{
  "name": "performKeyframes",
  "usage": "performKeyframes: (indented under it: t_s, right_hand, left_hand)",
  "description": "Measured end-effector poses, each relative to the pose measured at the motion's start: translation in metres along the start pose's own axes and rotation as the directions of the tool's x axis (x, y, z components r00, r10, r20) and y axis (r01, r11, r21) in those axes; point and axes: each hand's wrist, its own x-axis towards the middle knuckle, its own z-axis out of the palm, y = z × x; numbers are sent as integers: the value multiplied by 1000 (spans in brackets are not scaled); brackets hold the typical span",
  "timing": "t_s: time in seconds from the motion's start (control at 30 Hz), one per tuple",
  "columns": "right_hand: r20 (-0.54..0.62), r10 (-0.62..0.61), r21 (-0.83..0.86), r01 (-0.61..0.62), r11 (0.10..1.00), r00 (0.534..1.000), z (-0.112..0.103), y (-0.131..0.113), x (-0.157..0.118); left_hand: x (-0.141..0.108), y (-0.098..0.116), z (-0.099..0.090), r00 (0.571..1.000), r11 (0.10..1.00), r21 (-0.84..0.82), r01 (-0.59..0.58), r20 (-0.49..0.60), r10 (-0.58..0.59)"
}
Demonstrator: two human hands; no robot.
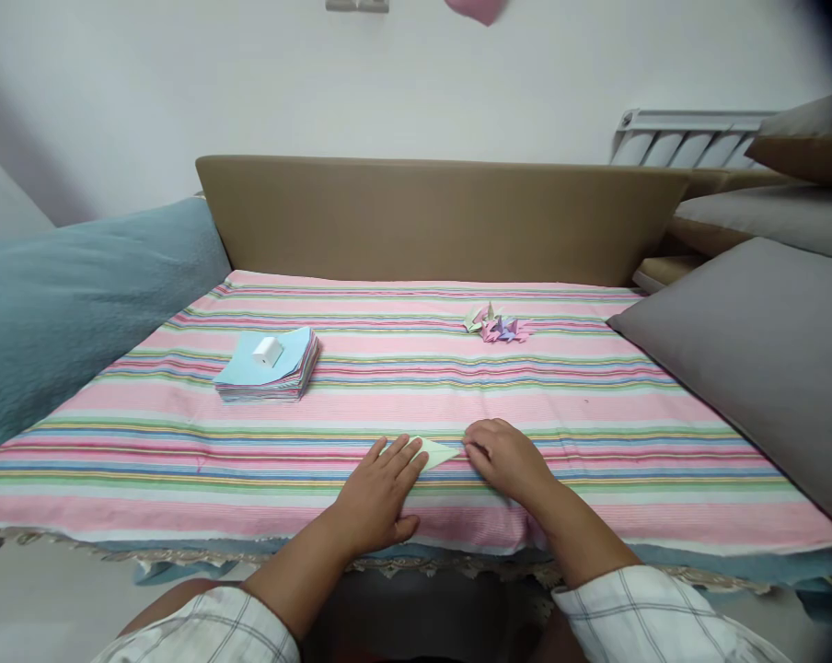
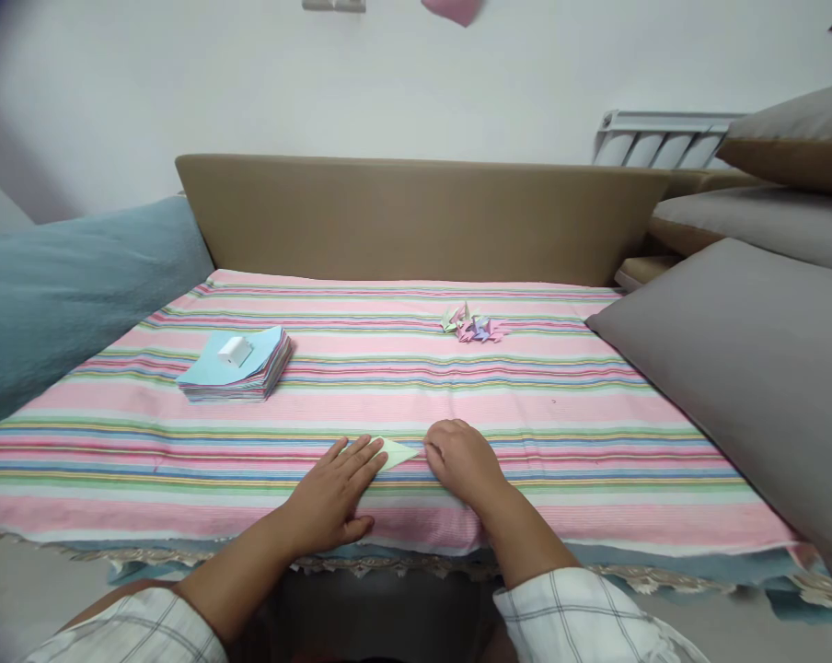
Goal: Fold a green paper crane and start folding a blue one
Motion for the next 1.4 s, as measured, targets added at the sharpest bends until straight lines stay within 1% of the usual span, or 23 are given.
performKeyframes:
  t_s: [0.07, 0.13, 0.2, 0.3, 0.4, 0.5, 0.67, 0.93, 1.1, 1.2, 1.4]
  right_hand:
    - [-79, 8, 41, -5, 999, 997, 3, -3, 1]
    - [-109, -41, 86, 50, 995, 993, 10, -11, 2]
    - [-84, -118, 102, 126, 987, 989, 19, -22, 3]
    - [-22, -203, 65, 204, 977, 979, 32, -41, 4]
    - [20, -242, 41, 241, 970, 970, 41, -52, 3]
    - [19, -218, 38, 217, 975, 976, 46, -53, 3]
    - [12, -165, 64, 164, 984, 986, 47, -50, 3]
    - [20, -155, -15, 156, 988, 988, 51, -52, 1]
    - [26, -142, -35, 142, 989, 990, 52, -52, 1]
    - [50, -136, -52, 139, 989, 989, 50, -52, 1]
    - [123, -145, -77, 156, 985, 982, 48, -51, 0]
  left_hand:
    - [0, 0, 0, 1000, 1000, -5, 0, 9, 0]
    - [0, 0, 0, 1000, 1000, -9, 4, 16, -3]
    - [0, 0, 0, 1000, 1000, -9, 10, 17, -10]
    - [1, 0, 0, 1000, 1000, -11, 16, 12, -16]
    - [0, 0, 1, 1000, 1000, -25, 7, -10, -7]
    - [-1, 0, 3, 1000, 999, -32, 8, -15, -8]
    - [-3, 2, 6, 998, 999, -20, 48, -33, -48]
    - [-1, 4, 8, 995, 997, 13, 80, -57, -79]
    - [-4, 1, 9, 995, 997, 14, 77, -66, -76]
    - [-7, -2, 9, 993, 996, 2, 87, -79, -86]
    - [-11, -4, 8, 987, 990, 9, 142, -78, -141]
